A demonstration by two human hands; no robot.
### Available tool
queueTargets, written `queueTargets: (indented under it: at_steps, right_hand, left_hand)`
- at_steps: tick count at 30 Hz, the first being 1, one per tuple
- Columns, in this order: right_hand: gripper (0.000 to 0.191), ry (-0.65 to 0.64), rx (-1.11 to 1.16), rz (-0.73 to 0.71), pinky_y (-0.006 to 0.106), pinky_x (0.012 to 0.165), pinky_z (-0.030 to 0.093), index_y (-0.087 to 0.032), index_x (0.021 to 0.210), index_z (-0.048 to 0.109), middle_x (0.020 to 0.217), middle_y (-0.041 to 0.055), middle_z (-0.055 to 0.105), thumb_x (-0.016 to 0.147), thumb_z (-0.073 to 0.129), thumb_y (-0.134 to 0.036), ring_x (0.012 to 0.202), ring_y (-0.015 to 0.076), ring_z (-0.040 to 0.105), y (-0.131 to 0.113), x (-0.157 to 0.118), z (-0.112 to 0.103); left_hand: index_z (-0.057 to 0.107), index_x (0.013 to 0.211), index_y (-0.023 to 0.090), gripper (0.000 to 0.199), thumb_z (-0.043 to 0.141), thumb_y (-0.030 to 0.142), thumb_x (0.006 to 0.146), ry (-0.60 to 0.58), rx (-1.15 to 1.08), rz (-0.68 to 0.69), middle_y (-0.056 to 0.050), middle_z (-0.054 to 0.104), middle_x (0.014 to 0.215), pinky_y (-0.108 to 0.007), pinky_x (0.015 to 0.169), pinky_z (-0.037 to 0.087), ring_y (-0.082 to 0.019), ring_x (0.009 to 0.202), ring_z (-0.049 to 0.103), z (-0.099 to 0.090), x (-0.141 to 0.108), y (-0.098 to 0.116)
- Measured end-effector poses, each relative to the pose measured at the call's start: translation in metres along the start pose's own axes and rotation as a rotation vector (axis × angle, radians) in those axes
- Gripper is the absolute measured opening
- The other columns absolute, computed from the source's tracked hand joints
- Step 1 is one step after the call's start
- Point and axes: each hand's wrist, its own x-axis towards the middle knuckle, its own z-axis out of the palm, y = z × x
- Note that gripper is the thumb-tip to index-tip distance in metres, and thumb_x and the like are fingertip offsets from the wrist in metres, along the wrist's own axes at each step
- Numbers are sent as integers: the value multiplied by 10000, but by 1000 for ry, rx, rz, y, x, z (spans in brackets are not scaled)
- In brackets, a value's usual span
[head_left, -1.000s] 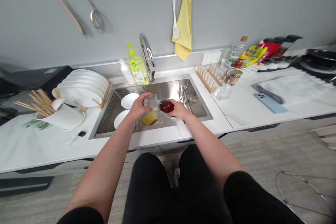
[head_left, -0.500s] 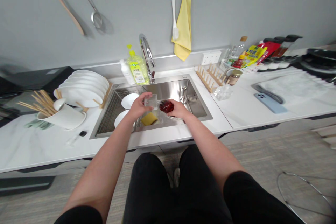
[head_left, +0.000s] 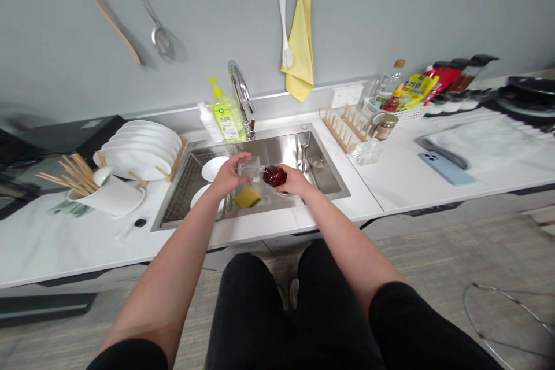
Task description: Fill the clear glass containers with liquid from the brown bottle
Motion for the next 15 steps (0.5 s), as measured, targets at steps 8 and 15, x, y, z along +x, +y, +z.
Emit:
queueTargets:
  at_steps: [8, 15]
  right_hand:
    - [840, -2, 56, -26, 446, 1090, 619, -279, 1398, 758, 1274, 25, 856, 602, 979, -126, 1165, 298, 817, 10, 4, 3]
    - [865, 7, 79, -22, 459, 1084, 624, -288, 1404, 758, 1269, 26, 858, 588, 1008, -146, 1160, 308, 821, 8, 3, 2]
  left_hand:
    - [721, 1421, 242, 863, 990, 283, 602, -19, 70, -19, -123, 768, 1417, -492, 1107, 568, -372, 1376, 688, 1, -1, 13]
    - [710, 1455, 243, 891, 1000, 303, 615, -34, 101, -37, -133, 766, 1440, -447, 1036, 600, -377, 1397, 689, -1, 1, 21]
